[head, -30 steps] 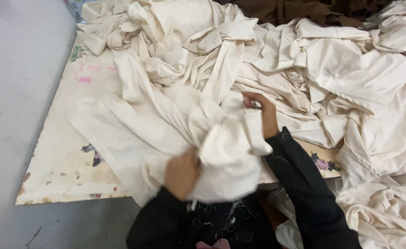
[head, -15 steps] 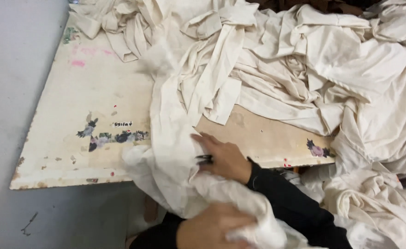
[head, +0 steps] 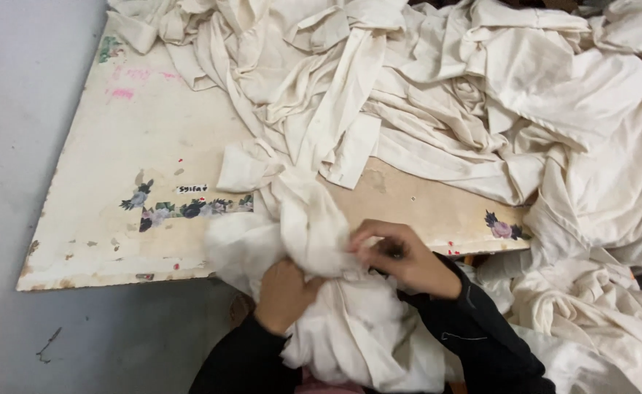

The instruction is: Trimming excess threads from white fabric garments using thread nippers in a production environment.

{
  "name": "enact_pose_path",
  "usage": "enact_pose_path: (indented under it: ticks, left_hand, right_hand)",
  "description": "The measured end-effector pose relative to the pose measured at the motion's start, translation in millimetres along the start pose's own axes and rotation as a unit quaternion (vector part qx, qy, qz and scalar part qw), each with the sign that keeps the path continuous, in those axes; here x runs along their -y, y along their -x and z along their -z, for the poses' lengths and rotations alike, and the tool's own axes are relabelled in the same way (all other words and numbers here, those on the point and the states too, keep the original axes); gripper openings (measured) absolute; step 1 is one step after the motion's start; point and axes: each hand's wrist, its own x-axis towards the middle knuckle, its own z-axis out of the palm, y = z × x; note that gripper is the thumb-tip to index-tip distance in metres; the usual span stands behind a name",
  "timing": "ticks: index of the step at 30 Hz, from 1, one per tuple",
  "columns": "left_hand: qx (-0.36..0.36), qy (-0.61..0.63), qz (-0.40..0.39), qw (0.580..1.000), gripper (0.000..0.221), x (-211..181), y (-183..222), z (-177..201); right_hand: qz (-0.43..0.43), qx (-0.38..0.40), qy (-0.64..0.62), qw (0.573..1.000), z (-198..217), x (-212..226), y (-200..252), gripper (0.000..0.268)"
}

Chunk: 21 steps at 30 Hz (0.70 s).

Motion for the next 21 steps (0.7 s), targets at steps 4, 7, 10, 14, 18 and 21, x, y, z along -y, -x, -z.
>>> enact_pose_path:
  ticks: [4,7,10,14,18,21]
  left_hand:
    - [-0.015,0.277,-0.174,0.945,0.01,-18.5,15.4,14.2]
    - [0.003,0.448,-0.255,0.857,0.012,-40.5,34.7,29.5]
    - [-0.023,0.432,-0.287,0.855,0.019,-56.8,38.0,32.0]
    - [0.034,0.381,-0.227,0.896,0.037,-67.3,3.8,36.0]
    - [-0.167,0.197,-0.286,0.923,0.042,-64.3,-78.0,54.6]
    - [-0.146,0.007,-0.128,0.981,0.074,-33.1,-147.1,49.5]
  right_hand:
    - [0.077,0.11,0.132,0.982,-11.8,4.3,15.5,0.065]
    - [0.047,0.128,0.134,0.982,-27.0,-1.8,36.9,0.079]
    - [0.041,0.024,0.147,0.988,-22.2,-46.9,81.9,0.069]
    - [-0.045,-0.238,0.181,0.953,62.3,-155.1,202.2,0.085]
    - [-0.071,-0.295,0.24,0.922,121.4,-186.2,345.6,0.076]
    - [-0.093,-0.351,0.291,0.885,159.0,-144.4,385.7,0.069]
